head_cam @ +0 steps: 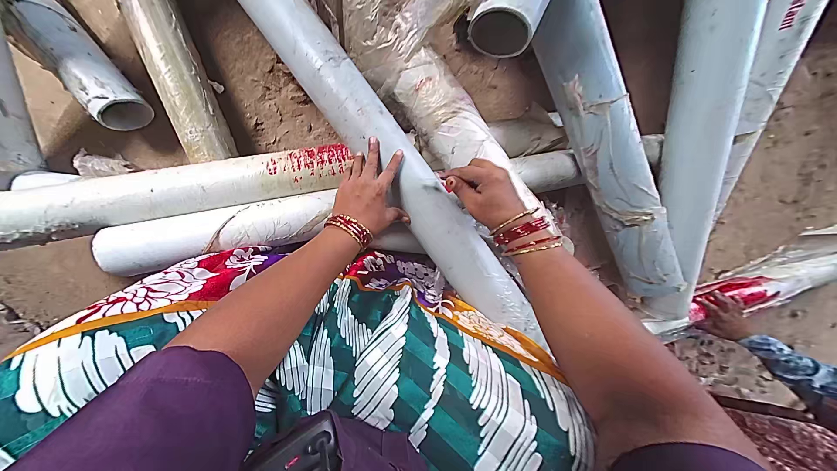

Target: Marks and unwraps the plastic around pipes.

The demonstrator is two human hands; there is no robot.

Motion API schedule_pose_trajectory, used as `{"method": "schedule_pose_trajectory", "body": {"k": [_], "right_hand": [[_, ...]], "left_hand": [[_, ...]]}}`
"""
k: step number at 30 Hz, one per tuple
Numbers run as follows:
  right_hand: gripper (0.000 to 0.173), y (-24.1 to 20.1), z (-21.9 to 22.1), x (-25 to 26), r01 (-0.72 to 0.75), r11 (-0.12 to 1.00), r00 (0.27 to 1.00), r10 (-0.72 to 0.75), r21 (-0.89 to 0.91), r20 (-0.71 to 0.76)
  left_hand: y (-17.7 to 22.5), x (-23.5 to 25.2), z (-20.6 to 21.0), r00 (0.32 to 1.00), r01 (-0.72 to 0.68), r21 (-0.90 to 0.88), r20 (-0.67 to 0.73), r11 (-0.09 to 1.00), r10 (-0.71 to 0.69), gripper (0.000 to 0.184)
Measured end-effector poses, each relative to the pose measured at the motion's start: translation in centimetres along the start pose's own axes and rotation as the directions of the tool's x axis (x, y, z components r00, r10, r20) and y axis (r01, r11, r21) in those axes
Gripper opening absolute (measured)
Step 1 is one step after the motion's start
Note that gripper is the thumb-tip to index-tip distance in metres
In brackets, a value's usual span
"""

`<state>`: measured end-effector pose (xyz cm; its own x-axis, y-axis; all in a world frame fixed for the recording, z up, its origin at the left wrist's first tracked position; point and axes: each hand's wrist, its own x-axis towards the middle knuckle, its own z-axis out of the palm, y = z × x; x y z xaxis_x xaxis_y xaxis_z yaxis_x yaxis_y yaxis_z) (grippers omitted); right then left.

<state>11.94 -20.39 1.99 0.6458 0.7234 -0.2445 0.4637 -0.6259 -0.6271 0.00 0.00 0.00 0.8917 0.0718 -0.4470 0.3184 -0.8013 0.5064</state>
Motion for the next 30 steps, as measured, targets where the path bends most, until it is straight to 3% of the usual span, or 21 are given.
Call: {"method": "schedule_pose_trajectory", "body": {"k": [6, 10, 20, 26, 30], "right_hand": [[0.022, 0.8, 1.0, 0.2, -0.212, 0.922, 0.976, 0.183, 0.323, 0.12], [0.016, 0.8, 2.0, 0.4, -0.283, 0.837, 0.955, 0.291, 0.468, 0.057], [0.011, 0.6, 0.7, 0.0, -0.263, 0.834, 0.96, 0.275, 0.486, 0.048], [0.017, 0.6, 2.0, 0.5, -0.293, 0.857, 0.952, 0.301, 0.425, 0.049], [0.015, 1.1, 1.1, 0.2, -0.23, 0.899, 0.973, 0.216, 0.374, 0.081]], "left_hand": [[0.3, 0.0, -0.3, 1.0, 0.014, 0.013, 0.015, 1.0, -0.014, 0.108], [0.3, 0.0, -0.2, 1.0, 0.016, 0.012, 0.004, 1.0, -0.016, 0.107], [0.3, 0.1, -0.2, 1.0, 0.019, 0.016, 0.006, 1.0, -0.019, 0.106], [0.3, 0.1, -0.2, 1.0, 0.018, 0.023, 0.003, 1.0, -0.018, 0.106], [0.1, -0.1, 0.1, 1.0, 0.007, 0.014, -0.023, 1.0, -0.006, 0.106]]}}
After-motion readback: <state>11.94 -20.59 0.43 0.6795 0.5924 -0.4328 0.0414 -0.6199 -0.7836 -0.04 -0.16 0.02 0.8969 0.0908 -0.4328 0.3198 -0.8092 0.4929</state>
